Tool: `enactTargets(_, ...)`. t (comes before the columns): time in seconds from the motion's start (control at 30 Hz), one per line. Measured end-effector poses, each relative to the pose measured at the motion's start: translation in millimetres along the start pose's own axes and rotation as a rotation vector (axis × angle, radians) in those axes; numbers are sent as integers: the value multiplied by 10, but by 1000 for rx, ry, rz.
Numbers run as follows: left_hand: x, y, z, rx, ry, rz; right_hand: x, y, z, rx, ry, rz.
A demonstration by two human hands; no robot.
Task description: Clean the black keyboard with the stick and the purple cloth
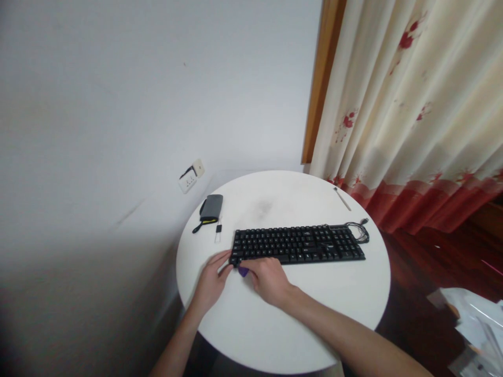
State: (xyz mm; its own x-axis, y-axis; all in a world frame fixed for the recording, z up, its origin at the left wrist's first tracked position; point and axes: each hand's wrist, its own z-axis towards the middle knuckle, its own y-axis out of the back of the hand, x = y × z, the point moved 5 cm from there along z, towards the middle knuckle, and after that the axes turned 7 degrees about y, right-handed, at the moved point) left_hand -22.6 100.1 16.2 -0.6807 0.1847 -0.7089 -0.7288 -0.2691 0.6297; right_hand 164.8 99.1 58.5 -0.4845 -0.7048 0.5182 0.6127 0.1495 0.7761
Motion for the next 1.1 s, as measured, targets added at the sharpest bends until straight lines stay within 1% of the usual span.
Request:
enactTargets(0.03, 7, -3, 0, -1, -1, 2, -65, 84, 25, -32, -27, 31)
enactTargets(0.1, 22, -6, 1, -8, 0, 5, -266, 294, 113, -150, -112, 52)
enactTargets(0.17, 32, -5, 1, -16, 0, 8, -486, 488, 214, -274, -204, -5)
enactTargets(0.23, 33, -1, 1, -21, -2, 8, -649, 583, 304, -309, -288, -111)
enactTargets(0.3, 30, 4, 0, -22, -2, 9, -710, 552, 368, -250, -332, -207)
enactTargets(0.37, 23, 7, -2, -20, -7, 8, -656, 425, 387, -163, -312, -255)
enactTargets(0.47, 17, 8, -5, -22, -15, 6, -414, 177, 311, -95, -195, -242)
enactTargets(0.57, 12, 4, -8, -19, -14, 5, -121, -32, 161, -32, -46, -160)
enactTargets(0.63, 5, 0, -10, -13, -10, 2, 17, -80, 87, 4, 23, -82)
enactTargets(0.67, 2, -1, -11, -11, -7, 0, 50, -63, 75, 5, 34, -51)
enactTargets(0.77, -1, -3, -15, -7, 3, -1, -18, 131, 161, -69, -25, -41)
enactTargets(0.87, 4, -8, -17, 0, 8, 3, -249, 386, 355, -159, -162, -153)
enactTargets(0.93, 4, -7, -17, -1, 8, 3, -406, 481, 461, -172, -268, -256)
enactTargets(1.0, -3, -4, -16, -2, 8, 5, -497, 464, 513, -137, -320, -321)
enactTargets(1.03, -9, -1, -15, -3, 10, 6, -508, 416, 516, -113, -313, -330)
enactTargets(1.1, -21, 3, -13, -1, 12, 10, -461, 274, 477, -86, -245, -309)
